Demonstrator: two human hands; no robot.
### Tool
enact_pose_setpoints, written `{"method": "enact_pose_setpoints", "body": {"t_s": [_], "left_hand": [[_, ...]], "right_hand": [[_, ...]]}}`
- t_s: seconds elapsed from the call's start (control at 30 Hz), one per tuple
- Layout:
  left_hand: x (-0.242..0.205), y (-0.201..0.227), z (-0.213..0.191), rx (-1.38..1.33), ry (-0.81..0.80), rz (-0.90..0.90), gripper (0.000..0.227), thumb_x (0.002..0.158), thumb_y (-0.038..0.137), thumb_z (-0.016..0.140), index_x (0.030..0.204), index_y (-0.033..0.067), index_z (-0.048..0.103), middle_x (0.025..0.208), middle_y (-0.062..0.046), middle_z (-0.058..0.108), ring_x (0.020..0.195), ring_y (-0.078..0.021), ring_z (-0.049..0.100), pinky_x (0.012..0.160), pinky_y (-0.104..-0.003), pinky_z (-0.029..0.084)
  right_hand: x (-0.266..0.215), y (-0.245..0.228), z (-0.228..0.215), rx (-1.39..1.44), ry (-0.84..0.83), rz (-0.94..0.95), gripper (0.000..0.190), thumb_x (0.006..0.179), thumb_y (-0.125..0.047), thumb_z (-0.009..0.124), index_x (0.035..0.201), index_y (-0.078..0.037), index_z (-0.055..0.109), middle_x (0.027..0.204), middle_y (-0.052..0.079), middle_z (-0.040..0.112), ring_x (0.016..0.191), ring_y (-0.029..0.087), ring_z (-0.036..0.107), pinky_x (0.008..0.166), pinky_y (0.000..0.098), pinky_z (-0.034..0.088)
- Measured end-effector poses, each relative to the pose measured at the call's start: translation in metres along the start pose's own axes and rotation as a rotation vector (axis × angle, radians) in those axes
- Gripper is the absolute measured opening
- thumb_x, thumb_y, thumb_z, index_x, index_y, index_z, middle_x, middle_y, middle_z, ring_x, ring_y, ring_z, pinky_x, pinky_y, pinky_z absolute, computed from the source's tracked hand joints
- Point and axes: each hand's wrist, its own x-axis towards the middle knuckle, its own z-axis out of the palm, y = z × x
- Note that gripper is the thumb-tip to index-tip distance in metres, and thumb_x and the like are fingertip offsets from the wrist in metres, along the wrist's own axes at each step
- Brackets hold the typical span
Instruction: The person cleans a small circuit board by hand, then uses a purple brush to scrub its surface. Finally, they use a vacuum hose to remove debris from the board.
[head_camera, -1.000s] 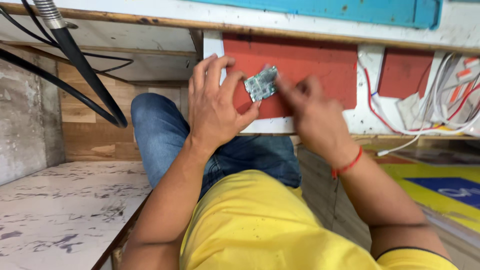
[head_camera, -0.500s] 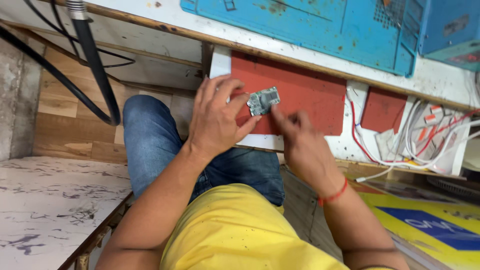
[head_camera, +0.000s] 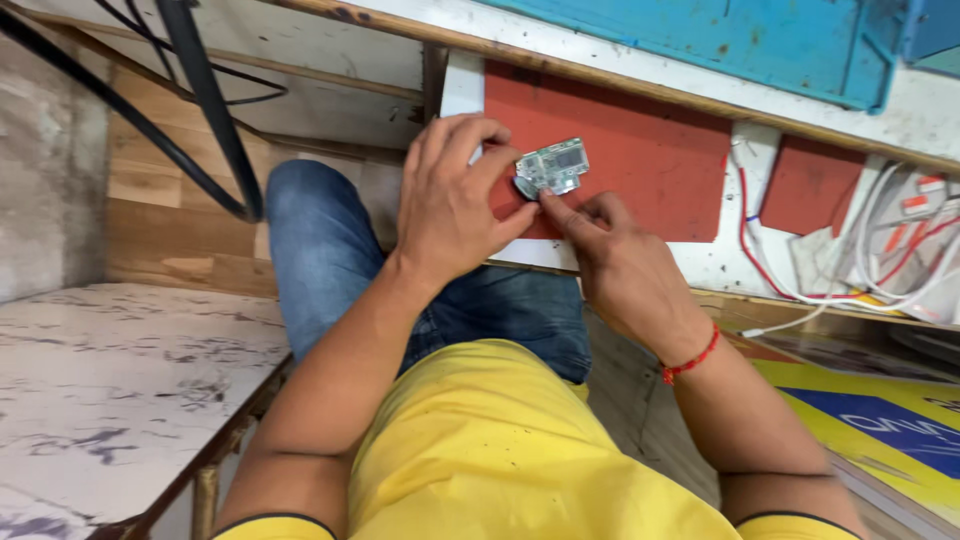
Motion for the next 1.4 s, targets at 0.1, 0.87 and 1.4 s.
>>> {"method": "enact_pose_setpoints", "body": {"t_s": [0.1, 0.87, 1.4], "left_hand": [[0.009, -0.002, -0.003, -0.038, -0.014, -0.005, 0.045, 0.074, 0.032, 0.092, 0.107, 0.0077, 0.074, 0.121, -0.007, 0.061, 0.122, -0.03, 0.054, 0.108, -0.049, 0.042], [0.005, -0.004, 0.006, -0.008, -0.041, -0.044, 0.053, 0.073, 0.034, 0.093, 0.112, 0.0057, 0.071, 0.128, -0.011, 0.056, 0.123, -0.0336, 0.051, 0.101, -0.05, 0.044], [0.001, -0.001, -0.002, -0.02, -0.057, -0.02, 0.053, 0.077, 0.033, 0.096, 0.116, 0.0085, 0.071, 0.137, -0.012, 0.052, 0.13, -0.0359, 0.048, 0.107, -0.047, 0.047]], "right_hand": [[0.015, 0.006, -0.007, -0.137, 0.109, 0.145, 0.057, 0.093, 0.002, 0.055, 0.145, -0.021, 0.061, 0.107, 0.015, 0.064, 0.08, 0.039, 0.066, 0.066, 0.0493, 0.053], [0.002, -0.003, -0.013, -0.085, 0.078, 0.082, 0.054, 0.093, -0.002, 0.057, 0.144, -0.018, 0.061, 0.106, 0.016, 0.064, 0.076, 0.04, 0.067, 0.063, 0.0501, 0.053], [-0.005, -0.004, 0.002, -0.156, 0.156, 0.071, 0.063, 0.091, 0.002, 0.056, 0.151, -0.016, 0.059, 0.114, 0.017, 0.063, 0.084, 0.04, 0.067, 0.068, 0.049, 0.054]]}}
